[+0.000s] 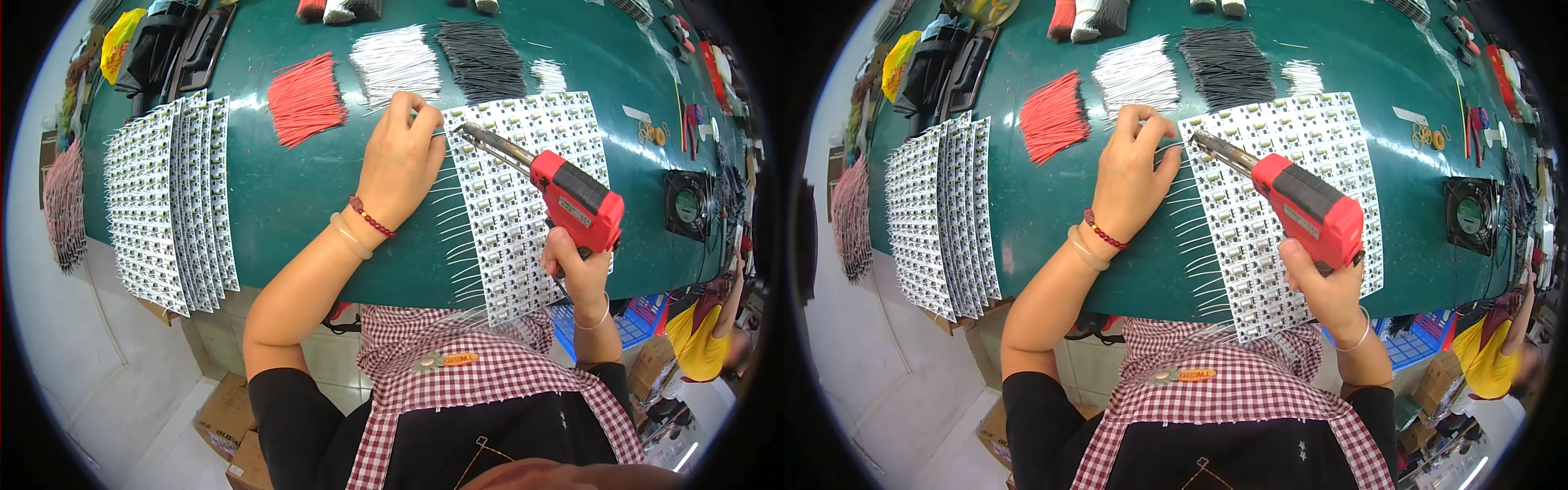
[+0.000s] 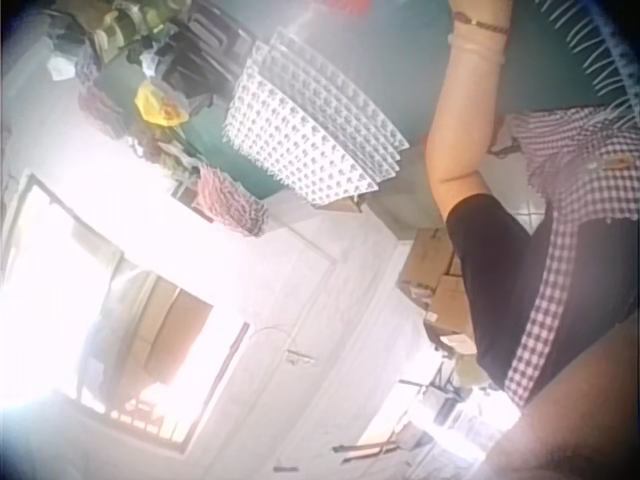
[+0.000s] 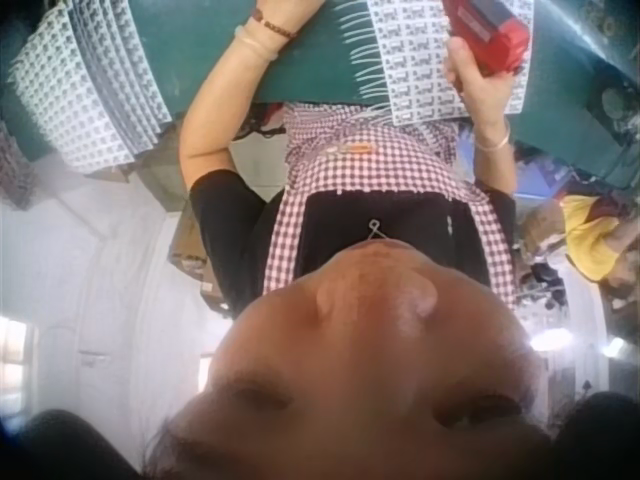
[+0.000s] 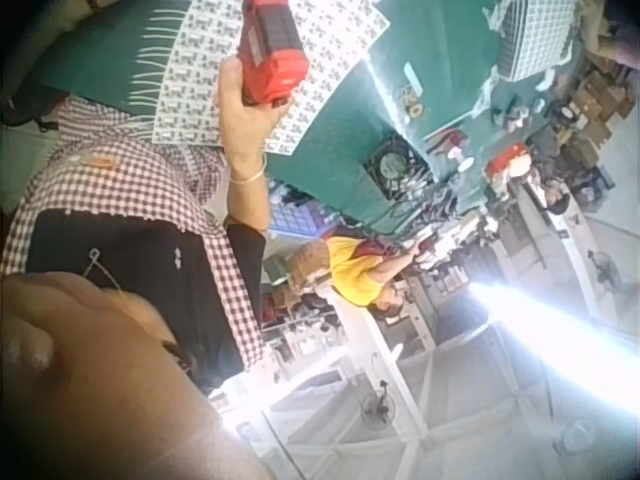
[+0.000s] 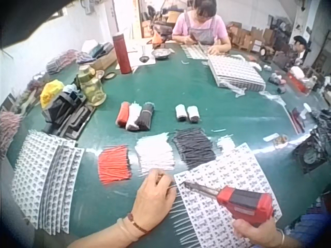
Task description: The person uses a red soldering gun to attach white wires to a grid of LED modules on a green workbench. They repeatedly pick up wires, apply the soldering tool to the connection points, and release the wires. The process is repetitive, focusing on securing individual wires to the LED strips.
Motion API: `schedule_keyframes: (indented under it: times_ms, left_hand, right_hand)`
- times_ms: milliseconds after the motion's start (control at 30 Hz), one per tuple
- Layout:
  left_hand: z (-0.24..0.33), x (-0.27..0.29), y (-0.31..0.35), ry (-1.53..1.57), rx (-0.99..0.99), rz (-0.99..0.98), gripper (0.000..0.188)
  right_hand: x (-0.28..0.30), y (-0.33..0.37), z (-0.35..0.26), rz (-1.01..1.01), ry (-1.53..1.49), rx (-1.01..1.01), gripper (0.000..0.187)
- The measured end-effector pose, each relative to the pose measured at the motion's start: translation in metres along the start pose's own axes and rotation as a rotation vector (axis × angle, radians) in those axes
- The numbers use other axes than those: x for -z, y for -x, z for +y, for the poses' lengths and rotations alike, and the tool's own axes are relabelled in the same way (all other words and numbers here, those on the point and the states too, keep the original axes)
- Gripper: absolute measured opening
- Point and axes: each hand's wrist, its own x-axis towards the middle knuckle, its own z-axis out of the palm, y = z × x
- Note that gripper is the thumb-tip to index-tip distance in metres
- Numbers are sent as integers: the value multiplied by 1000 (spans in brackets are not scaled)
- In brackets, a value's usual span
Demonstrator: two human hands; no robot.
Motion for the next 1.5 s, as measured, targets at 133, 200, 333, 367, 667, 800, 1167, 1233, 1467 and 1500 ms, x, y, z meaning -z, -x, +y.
schedule_keyframes:
  times_ms: [133,200,333,367,667,800,1167,1233,1467,1500]
  left_hand:
    - [-4,-2,3,-36,-47,-17,11]
    - [-5,-4,3,-30,-52,-11,11]
    - [-8,-6,2,-21,-57,1,11]
    - [-8,-7,2,-20,-50,0,10]
    - [-10,-9,1,-2,-39,21,9]
    - [-10,-9,1,16,-21,16,9]
    - [-9,-7,-2,-16,-27,-26,10]
    - [-10,-8,1,7,-2,-42,11]
    - [6,0,-1,0,-103,-43,17]
    - [13,2,-1,-5,-143,-58,17]
  right_hand:
    - [3,2,7,-10,-50,-32,16]
    - [4,2,7,-8,-59,-49,16]
    - [5,-1,6,-33,-37,-68,15]
    - [5,-2,6,-41,-39,-75,14]
    - [1,-1,5,-11,3,-83,13]
    - [5,1,7,15,-16,-37,14]
    - [11,-3,0,38,-209,62,18]
    - [17,-4,-2,54,-336,64,24]
    - [94,12,32,66,-729,127,39]
    - [99,17,36,112,-815,126,39]
